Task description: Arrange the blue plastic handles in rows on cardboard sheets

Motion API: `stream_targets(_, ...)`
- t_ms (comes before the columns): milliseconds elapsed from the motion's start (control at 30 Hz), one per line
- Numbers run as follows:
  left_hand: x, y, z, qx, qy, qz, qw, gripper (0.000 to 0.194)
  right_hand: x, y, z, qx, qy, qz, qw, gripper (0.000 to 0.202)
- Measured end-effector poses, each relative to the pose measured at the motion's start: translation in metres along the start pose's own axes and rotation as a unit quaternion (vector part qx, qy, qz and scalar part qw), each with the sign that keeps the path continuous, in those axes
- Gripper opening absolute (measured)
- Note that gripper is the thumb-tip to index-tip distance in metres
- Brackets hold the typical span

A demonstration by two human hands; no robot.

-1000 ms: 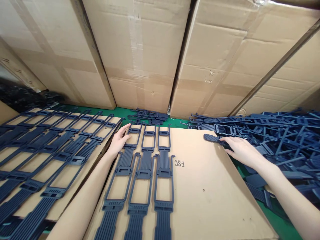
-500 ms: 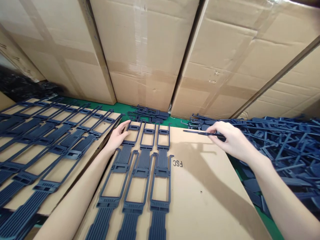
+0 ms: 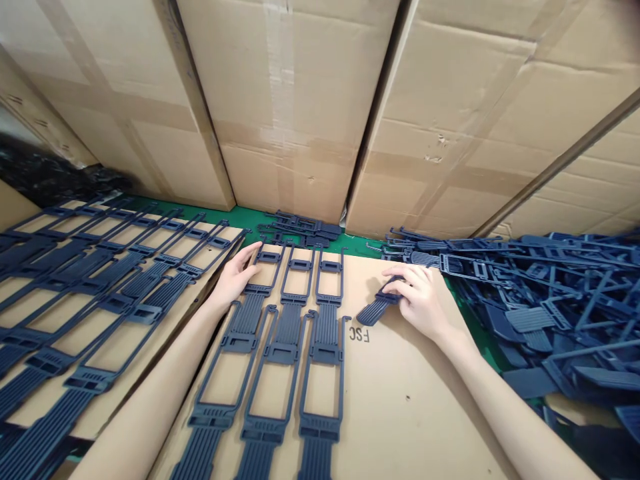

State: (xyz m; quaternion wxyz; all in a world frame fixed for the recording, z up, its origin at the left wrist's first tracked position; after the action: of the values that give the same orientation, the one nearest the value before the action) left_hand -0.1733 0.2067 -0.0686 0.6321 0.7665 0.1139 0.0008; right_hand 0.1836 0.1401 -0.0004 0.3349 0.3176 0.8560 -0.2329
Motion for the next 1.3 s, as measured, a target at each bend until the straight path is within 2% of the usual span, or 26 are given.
stream_targets(133, -0.001, 0.002, 0.000, -0.003, 0.007, -0.011, 1.000, 0.068, -0.008, 0.001, 0.002, 0.009, 0.037, 0.018, 0.999, 0.033)
stream_targets(233, 0.000, 0.004, 0.000, -0.010, 0.005, -0.016, 1.000, 0.067, -0.018, 0.013, 0.004, 0.058, 0.084, 0.052, 0.993, 0.020)
stream_targets(300, 0.000, 0.005, 0.001, -0.015, 0.006, -0.016, 1.000, 0.068, -0.024, 0.021, 0.006, 0.097, 0.109, 0.066, 0.987, 0.025)
stream_targets(367, 0.000, 0.005, 0.001, -0.019, 0.008, -0.013, 1.000, 0.070, -0.026, 0.026, 0.007, 0.115, 0.119, 0.064, 0.984, 0.030)
stream_targets(467, 0.000, 0.004, 0.000, -0.019, 0.012, -0.008, 1.000, 0.070, -0.027, 0.026, 0.007, 0.111, 0.125, 0.053, 0.985, 0.014)
stream_targets(533, -0.001, 0.003, -0.001, -0.018, 0.013, -0.010, 1.000, 0.069, -0.027, 0.026, 0.008, 0.110, 0.122, 0.047, 0.985, 0.013)
stream_targets(667, -0.001, 0.002, -0.002, -0.017, 0.011, -0.009, 1.000, 0.068, -0.017, 0.028, 0.008, 0.102, 0.081, -0.017, 0.991, 0.030)
stream_targets(900, 0.000, 0.002, -0.002, -0.019, 0.010, -0.008, 1.000, 0.068, 0.011, 0.037, 0.013, 0.115, -0.014, -0.125, 0.985, 0.025)
stream_targets(1033, 0.000, 0.003, -0.002, -0.015, 0.007, -0.012, 1.000, 0.070, 0.018, 0.028, 0.011, 0.106, -0.055, -0.127, 0.985, 0.018)
stream_targets(1300, 0.001, 0.002, -0.001, -0.021, 0.002, -0.010, 1.000, 0.070, 0.022, 0.006, 0.011, 0.059, -0.108, -0.142, 0.982, 0.027)
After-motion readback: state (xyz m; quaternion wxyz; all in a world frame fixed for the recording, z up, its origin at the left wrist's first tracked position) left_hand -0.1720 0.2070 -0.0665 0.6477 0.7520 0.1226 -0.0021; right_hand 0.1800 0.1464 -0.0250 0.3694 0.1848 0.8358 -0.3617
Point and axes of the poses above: each hand's wrist, its own z-axis away from the middle knuckle, its own x-axis out of the palm, y = z × x, the point moved 10 cm from there along -z, towards the middle knuckle, and after that the axes turned 5 degrees about y, right-handed, at the moved point
